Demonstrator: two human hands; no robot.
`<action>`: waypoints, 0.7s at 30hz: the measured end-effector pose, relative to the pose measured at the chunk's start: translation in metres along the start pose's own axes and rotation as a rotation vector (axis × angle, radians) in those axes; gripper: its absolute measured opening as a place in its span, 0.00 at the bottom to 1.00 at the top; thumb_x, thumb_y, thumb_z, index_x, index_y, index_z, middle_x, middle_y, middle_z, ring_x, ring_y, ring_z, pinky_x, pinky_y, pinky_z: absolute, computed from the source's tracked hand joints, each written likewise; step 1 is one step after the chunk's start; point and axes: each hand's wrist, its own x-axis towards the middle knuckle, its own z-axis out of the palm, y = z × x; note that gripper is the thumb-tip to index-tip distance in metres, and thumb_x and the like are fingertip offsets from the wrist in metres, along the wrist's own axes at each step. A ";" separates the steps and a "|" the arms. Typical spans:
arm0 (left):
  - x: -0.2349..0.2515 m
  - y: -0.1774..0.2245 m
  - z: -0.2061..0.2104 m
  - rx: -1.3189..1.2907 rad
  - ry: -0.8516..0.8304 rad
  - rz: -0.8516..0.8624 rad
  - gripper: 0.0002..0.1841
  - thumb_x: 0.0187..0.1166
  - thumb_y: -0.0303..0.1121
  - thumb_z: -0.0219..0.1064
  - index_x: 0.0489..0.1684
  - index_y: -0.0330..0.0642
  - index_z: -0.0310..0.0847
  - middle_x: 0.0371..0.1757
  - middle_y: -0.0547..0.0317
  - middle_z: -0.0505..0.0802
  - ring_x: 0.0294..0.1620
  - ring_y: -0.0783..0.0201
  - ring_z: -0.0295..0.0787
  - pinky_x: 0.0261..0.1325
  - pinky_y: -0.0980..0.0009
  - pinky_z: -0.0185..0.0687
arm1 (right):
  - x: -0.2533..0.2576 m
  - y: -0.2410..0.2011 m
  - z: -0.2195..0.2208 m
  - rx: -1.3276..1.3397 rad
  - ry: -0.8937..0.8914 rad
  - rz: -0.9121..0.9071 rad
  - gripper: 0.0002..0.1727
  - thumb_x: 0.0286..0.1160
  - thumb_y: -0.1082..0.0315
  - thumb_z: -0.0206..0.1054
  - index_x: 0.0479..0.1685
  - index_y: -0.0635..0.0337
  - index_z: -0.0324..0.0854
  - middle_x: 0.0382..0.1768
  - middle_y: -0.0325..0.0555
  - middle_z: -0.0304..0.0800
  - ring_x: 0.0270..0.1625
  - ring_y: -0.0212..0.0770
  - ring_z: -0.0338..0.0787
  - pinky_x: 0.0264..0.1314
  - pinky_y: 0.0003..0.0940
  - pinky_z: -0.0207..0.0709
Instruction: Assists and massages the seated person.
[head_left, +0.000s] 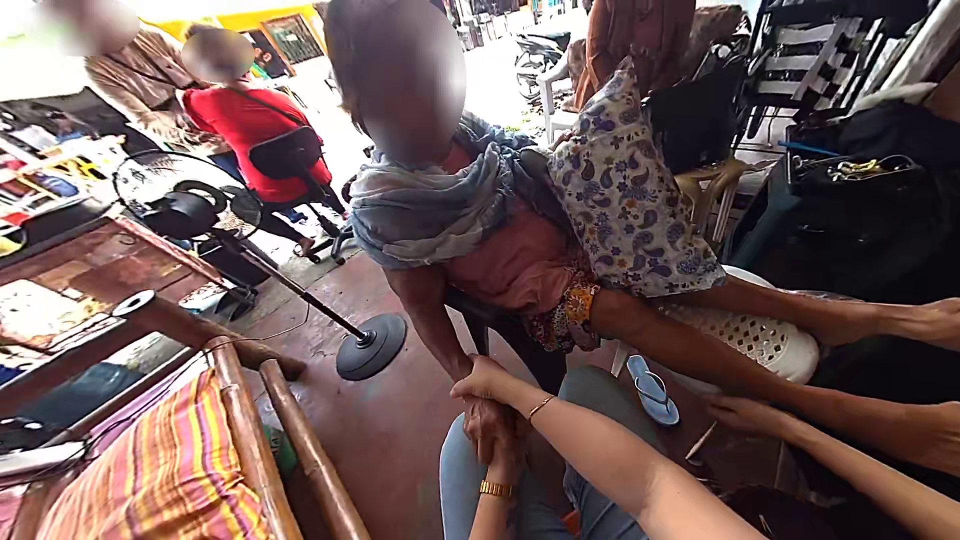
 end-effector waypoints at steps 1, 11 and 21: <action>0.001 0.000 -0.002 0.016 -0.009 0.008 0.14 0.92 0.34 0.49 0.42 0.36 0.78 0.20 0.56 0.79 0.16 0.63 0.75 0.21 0.64 0.75 | -0.002 0.000 -0.002 -0.010 0.005 0.006 0.38 0.60 0.67 0.81 0.75 0.66 0.73 0.65 0.66 0.84 0.67 0.58 0.85 0.71 0.59 0.76; -0.006 0.016 0.010 0.038 0.041 -0.018 0.15 0.94 0.37 0.47 0.48 0.36 0.75 0.18 0.56 0.80 0.10 0.65 0.74 0.12 0.68 0.74 | -0.029 -0.013 -0.018 -0.232 0.057 -0.040 0.41 0.67 0.54 0.79 0.78 0.65 0.69 0.64 0.65 0.86 0.68 0.59 0.86 0.71 0.61 0.76; -0.006 0.014 0.008 -0.177 -0.091 -0.088 0.20 0.93 0.31 0.46 0.24 0.38 0.72 0.09 0.60 0.75 0.05 0.68 0.69 0.10 0.73 0.68 | -0.073 -0.036 -0.032 -0.418 0.119 -0.094 0.57 0.71 0.41 0.75 0.94 0.60 0.47 0.72 0.67 0.81 0.74 0.62 0.83 0.76 0.64 0.73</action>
